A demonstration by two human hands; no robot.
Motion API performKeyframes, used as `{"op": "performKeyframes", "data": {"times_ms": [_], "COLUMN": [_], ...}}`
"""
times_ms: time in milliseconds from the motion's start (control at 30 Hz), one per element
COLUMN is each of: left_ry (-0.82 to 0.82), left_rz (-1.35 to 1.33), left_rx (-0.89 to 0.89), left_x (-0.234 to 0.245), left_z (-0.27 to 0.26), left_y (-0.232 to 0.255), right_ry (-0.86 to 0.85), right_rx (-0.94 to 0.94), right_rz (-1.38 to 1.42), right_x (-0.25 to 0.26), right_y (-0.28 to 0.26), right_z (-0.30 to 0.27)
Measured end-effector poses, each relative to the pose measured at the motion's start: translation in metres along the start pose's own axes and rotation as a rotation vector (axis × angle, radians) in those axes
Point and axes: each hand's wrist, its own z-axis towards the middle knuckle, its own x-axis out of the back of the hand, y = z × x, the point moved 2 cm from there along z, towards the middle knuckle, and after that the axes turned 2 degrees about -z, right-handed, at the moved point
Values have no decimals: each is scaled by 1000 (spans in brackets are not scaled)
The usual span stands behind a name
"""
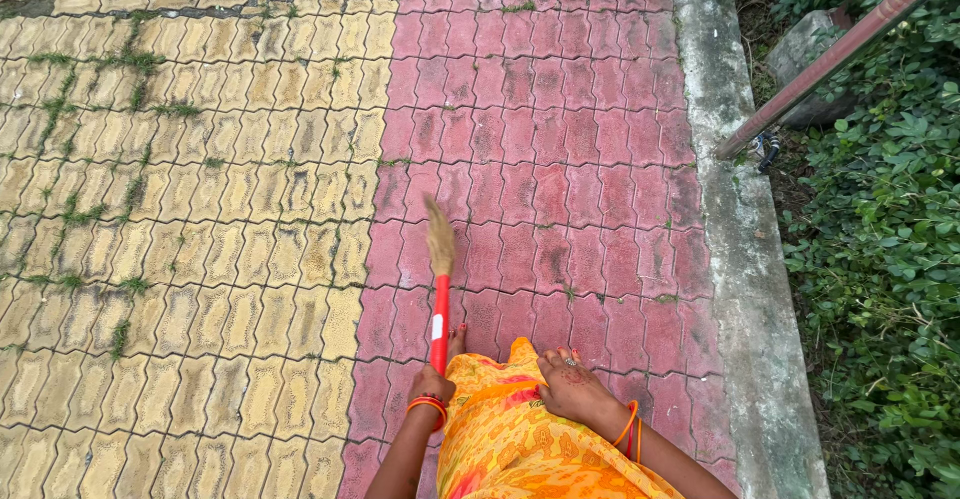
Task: The person sweeps the paved walkway with a broom by hand while walking along the path.
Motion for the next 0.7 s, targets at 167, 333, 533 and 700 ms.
{"op": "performKeyframes", "data": {"times_ms": [167,333,533,700], "left_ry": [-117,-98,-77,52], "left_rz": [191,251,270,210], "left_rx": [-297,-570,-578,-438], "left_x": [-48,-62,-47,-12], "left_z": [-33,-45,-36,-10], "left_y": [27,60,44,31], "right_ry": [-41,36,47,79], "right_rx": [-18,8,16,49], "right_rz": [-6,-26,-17,-49], "right_x": [18,6,-7,-15], "right_y": [-15,-7,-4,-4], "right_z": [-10,0,7,13]}}
